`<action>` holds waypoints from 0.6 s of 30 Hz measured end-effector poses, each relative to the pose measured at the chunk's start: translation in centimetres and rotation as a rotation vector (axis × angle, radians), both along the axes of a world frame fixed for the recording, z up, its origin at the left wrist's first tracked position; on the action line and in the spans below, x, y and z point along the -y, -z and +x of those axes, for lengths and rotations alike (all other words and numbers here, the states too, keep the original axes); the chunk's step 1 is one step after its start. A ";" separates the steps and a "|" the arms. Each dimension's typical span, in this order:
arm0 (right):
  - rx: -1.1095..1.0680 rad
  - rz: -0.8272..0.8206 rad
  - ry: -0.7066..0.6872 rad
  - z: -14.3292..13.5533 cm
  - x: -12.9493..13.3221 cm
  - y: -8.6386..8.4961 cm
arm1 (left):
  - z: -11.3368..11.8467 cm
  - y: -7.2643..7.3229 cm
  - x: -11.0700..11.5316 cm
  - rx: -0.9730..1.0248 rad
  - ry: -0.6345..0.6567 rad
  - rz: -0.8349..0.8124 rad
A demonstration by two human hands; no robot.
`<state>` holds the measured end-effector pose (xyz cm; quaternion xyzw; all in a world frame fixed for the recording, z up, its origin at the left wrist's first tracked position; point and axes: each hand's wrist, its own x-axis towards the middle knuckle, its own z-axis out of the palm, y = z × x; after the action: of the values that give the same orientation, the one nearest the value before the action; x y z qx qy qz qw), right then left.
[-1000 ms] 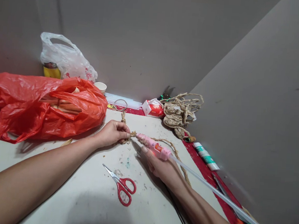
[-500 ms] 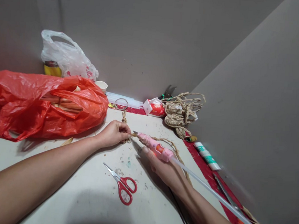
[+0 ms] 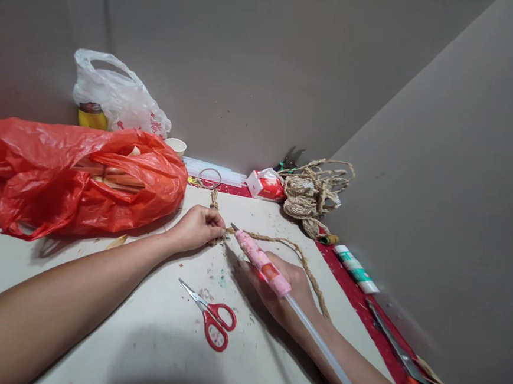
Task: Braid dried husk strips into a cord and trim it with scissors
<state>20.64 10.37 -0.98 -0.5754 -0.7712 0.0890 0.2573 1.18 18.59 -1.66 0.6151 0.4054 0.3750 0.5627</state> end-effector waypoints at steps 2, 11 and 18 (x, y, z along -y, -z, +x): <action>0.011 0.004 -0.018 0.2 -0.1 0.2 | 0.0 0.0 0.0 -0.003 0.000 -0.004; 0.032 0.058 -0.062 0.5 -0.7 1.2 | 0.0 0.8 -0.4 0.052 0.012 0.002; 0.134 0.018 -0.084 1.0 -0.7 1.4 | 0.0 0.1 -0.1 0.095 -0.012 -0.067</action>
<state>21.67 11.09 -2.35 -0.5451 -0.8109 0.0538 0.2062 1.21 18.73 -1.78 0.5752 0.3942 0.3933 0.5992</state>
